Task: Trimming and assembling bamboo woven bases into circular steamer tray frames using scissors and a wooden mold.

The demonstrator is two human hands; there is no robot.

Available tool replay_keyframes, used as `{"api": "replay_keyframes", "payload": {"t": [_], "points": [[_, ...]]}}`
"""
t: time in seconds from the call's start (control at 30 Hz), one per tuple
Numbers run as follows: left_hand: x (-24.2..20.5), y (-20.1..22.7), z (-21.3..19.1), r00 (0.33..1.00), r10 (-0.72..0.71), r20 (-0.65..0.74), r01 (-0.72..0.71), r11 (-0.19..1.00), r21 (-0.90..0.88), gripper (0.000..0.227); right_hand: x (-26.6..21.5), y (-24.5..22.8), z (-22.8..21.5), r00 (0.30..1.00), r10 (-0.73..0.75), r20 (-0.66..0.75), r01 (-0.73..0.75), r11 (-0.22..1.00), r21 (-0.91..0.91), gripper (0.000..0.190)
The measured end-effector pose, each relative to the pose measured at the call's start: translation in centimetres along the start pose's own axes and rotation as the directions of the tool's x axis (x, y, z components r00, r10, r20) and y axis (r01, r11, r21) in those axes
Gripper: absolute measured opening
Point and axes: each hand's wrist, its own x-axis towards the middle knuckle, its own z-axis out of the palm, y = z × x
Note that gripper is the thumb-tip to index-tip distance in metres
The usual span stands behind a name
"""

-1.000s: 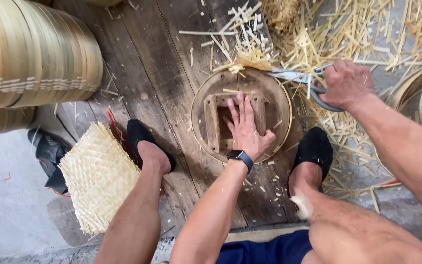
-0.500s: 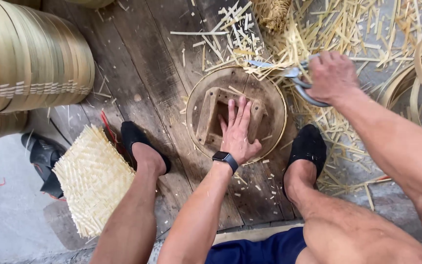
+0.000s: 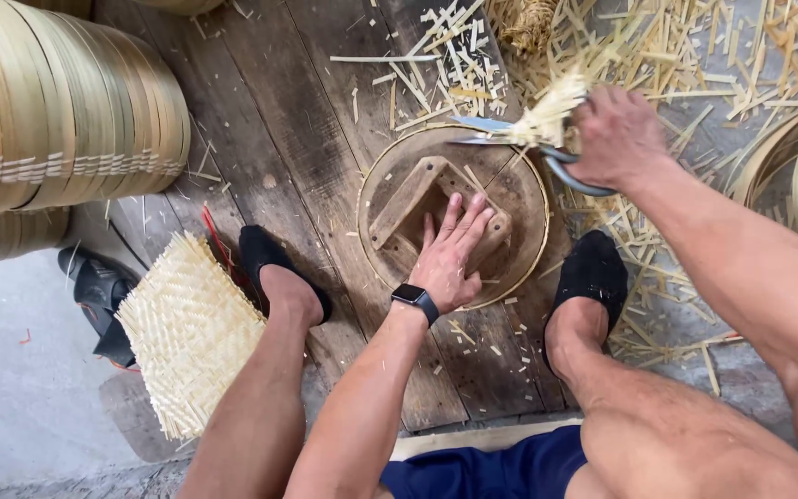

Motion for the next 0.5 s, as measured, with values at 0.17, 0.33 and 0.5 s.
{"api": "replay_keyframes", "payload": {"t": [0.17,0.33,0.5], "points": [[0.2,0.3,-1.4,0.999,-0.020,0.044,0.018,0.999,0.028,0.107,1.7,-0.2,-1.8,0.948,0.019,0.317,-0.056,0.993,0.108,0.063],[2.2,-0.7,-3.2,0.991,0.017,0.134,-0.022,0.999,0.037,0.092,-0.6,2.4,3.0,0.829,0.097,0.550,-0.266,0.935,0.236,0.041],[7.7,-2.0,-7.8,0.952,-0.285,-0.108,0.240,0.919,-0.314,0.041,-4.2,4.6,3.4,0.771,0.608,0.191,-0.625,0.663,0.413,0.062]]}}
